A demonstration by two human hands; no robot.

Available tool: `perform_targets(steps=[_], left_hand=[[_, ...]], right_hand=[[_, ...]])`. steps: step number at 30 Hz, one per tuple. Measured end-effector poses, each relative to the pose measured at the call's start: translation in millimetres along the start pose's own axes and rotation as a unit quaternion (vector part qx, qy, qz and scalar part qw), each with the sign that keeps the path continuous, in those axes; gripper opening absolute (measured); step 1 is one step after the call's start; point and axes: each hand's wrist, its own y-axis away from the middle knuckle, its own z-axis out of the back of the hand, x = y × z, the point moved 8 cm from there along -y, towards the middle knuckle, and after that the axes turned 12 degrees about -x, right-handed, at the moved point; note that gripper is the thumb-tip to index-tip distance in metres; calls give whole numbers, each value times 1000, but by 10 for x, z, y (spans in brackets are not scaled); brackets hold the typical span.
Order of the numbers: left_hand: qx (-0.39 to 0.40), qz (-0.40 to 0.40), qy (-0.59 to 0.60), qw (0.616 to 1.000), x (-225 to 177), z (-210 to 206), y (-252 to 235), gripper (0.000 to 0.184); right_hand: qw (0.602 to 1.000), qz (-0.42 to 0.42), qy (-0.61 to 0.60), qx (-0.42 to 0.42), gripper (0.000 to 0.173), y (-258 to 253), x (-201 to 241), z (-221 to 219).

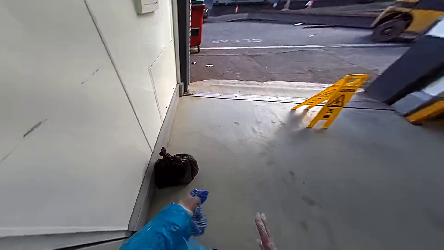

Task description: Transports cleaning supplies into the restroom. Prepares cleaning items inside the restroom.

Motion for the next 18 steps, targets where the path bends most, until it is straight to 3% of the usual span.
perform_targets(steps=[3,5,7,9,12,15,16,18], left_hand=[[27,22,244,969,-707,-639,111,42],[67,9,277,958,-1011,-771,120,52],[134,9,253,958,-1164,-713,18,69],[140,22,213,967,-1183,-608,-203,73],[167,15,130,977,-1113,-481,-656,75],[259,2,83,962,-1034,-223,-1376,62],[263,21,95,960,-918,-114,-1706,56],[193,87,150,966,-611,221,-2465,49]], right_hand=[[995,60,-24,82,127,-711,173,-528],[997,21,-32,63,126,-1082,115,-709],[997,11,-37,73,115,-1446,58,-793],[991,-4,-69,112,105,-1739,-10,-884],[992,-42,-61,102,86,-2131,-289,-1084],[975,-180,-51,123,76,-2649,-657,-1407],[965,-224,-53,128,74,-2793,-798,-1492],[943,-306,-71,114,67,-3023,-1056,-1616]])
